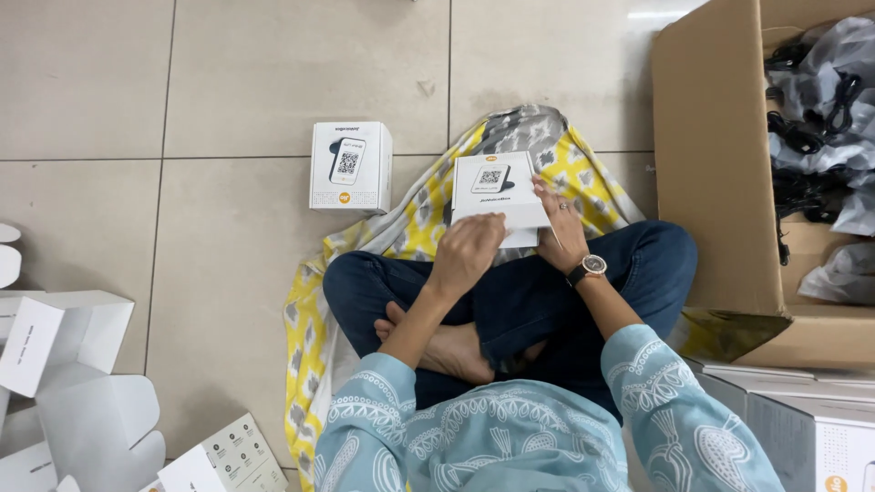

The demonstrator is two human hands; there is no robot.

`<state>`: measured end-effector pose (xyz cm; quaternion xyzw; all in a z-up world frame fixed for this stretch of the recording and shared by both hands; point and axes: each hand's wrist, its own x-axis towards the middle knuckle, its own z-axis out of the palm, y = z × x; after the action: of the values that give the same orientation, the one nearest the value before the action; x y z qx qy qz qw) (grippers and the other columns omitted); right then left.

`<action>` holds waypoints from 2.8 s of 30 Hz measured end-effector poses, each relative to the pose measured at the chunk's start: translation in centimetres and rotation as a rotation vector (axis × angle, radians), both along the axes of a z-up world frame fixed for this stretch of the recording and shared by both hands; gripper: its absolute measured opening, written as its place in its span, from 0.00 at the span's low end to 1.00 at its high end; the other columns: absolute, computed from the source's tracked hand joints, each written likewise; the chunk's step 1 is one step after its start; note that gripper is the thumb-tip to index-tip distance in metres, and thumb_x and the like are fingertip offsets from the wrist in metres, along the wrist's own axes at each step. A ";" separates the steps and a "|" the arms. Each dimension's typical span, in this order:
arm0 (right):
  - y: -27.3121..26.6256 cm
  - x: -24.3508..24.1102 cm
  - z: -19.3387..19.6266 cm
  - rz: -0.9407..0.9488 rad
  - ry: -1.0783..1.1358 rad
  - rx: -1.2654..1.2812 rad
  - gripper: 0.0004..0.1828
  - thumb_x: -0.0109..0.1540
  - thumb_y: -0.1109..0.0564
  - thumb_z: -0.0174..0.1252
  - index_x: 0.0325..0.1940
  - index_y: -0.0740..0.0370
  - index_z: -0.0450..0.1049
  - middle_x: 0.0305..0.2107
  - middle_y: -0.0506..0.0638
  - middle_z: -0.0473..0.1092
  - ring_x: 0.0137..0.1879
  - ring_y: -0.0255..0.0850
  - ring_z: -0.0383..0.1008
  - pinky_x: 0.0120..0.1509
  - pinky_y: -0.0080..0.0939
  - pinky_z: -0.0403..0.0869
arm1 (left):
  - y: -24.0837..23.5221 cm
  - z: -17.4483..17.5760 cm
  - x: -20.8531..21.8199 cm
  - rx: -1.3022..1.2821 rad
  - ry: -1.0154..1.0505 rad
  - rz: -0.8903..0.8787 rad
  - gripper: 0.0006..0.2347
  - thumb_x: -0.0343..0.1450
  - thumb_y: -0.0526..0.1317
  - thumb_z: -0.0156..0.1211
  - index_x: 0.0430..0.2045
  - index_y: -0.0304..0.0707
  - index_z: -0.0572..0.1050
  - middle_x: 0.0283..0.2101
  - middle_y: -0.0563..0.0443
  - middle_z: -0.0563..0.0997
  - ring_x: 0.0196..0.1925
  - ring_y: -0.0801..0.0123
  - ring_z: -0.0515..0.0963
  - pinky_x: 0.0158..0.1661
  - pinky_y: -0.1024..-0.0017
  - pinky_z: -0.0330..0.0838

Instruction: The person packs electronic devices and cables into individual boxes while sitting on the floor.

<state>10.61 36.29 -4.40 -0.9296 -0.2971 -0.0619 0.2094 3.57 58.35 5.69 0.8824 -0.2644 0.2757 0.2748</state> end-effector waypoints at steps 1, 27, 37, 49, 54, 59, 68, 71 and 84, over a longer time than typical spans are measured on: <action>-0.2 0.0 -0.9 0.000 -0.002 -0.002 0.43 0.52 0.61 0.65 0.68 0.72 0.56 0.69 0.66 0.58 0.66 0.64 0.64 0.68 0.57 0.64 | -0.1 0.8 0.8 -0.002 -0.002 0.000 0.05 0.75 0.34 0.59 0.40 0.29 0.74 0.47 0.38 0.83 0.51 0.52 0.85 0.56 0.60 0.77; 3.5 -8.4 0.8 -0.080 0.071 -0.165 0.27 0.58 0.43 0.63 0.52 0.63 0.71 0.47 0.53 0.72 0.60 0.52 0.68 0.60 0.55 0.63 | -1.6 4.6 2.2 -0.105 0.474 0.086 0.07 0.76 0.41 0.52 0.37 0.39 0.75 0.29 0.41 0.82 0.34 0.46 0.82 0.34 0.52 0.72; 5.0 -6.7 -0.4 -0.113 0.213 -0.373 0.48 0.52 0.32 0.67 0.63 0.67 0.63 0.53 0.57 0.71 0.60 0.49 0.72 0.57 0.50 0.71 | -2.2 6.8 6.7 -0.031 0.559 -0.049 0.07 0.77 0.41 0.50 0.37 0.38 0.73 0.31 0.43 0.83 0.35 0.48 0.83 0.36 0.53 0.72; 5.0 -6.7 -1.8 -0.161 0.184 -0.408 0.52 0.54 0.38 0.68 0.73 0.65 0.55 0.64 0.61 0.65 0.55 0.46 0.75 0.59 0.48 0.69 | -3.1 3.4 15.8 0.105 -0.278 0.385 0.16 0.71 0.34 0.63 0.54 0.31 0.73 0.58 0.33 0.74 0.64 0.45 0.71 0.66 0.51 0.62; 4.9 -6.8 -2.9 -0.172 0.084 -0.345 0.44 0.56 0.41 0.65 0.70 0.65 0.60 0.60 0.60 0.69 0.52 0.45 0.77 0.57 0.47 0.69 | -3.1 -5.3 11.0 0.202 0.644 0.117 0.10 0.74 0.39 0.62 0.45 0.33 0.75 0.48 0.42 0.79 0.56 0.54 0.78 0.54 0.60 0.74; 4.9 -6.9 -3.2 -0.188 0.103 -0.365 0.38 0.60 0.43 0.62 0.69 0.64 0.63 0.56 0.55 0.72 0.48 0.45 0.76 0.51 0.48 0.70 | -1.9 -12.6 10.5 0.263 0.632 0.125 0.28 0.58 0.43 0.76 0.49 0.28 0.71 0.54 0.36 0.75 0.59 0.48 0.72 0.57 0.56 0.68; 4.9 -6.7 -2.4 -0.179 0.137 -0.325 0.28 0.59 0.46 0.62 0.59 0.62 0.69 0.43 0.52 0.75 0.43 0.46 0.77 0.48 0.49 0.70 | -2.9 -6.6 9.7 0.335 0.597 0.172 0.40 0.48 0.42 0.82 0.55 0.30 0.69 0.52 0.39 0.73 0.58 0.51 0.71 0.57 0.56 0.65; 4.5 -6.8 -2.1 -0.148 0.107 -0.217 0.20 0.59 0.48 0.62 0.51 0.59 0.74 0.38 0.49 0.75 0.43 0.46 0.77 0.48 0.49 0.71 | -3.7 -8.4 8.1 0.386 0.528 0.174 0.30 0.53 0.38 0.76 0.51 0.32 0.72 0.47 0.42 0.76 0.54 0.53 0.73 0.54 0.55 0.66; 4.2 -6.9 -2.6 -0.080 0.079 -0.100 0.11 0.60 0.49 0.61 0.31 0.58 0.75 0.26 0.50 0.74 0.32 0.48 0.77 0.38 0.49 0.73 | -3.6 -12.5 5.6 0.388 0.185 0.120 0.05 0.54 0.38 0.60 0.06 0.42 0.80 0.50 0.39 0.82 0.56 0.52 0.78 0.56 0.53 0.64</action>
<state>3.73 40.47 -6.98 -0.9518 -0.2537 -0.0185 0.1714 9.18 54.79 -6.83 0.9544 -0.2331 0.1535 0.1060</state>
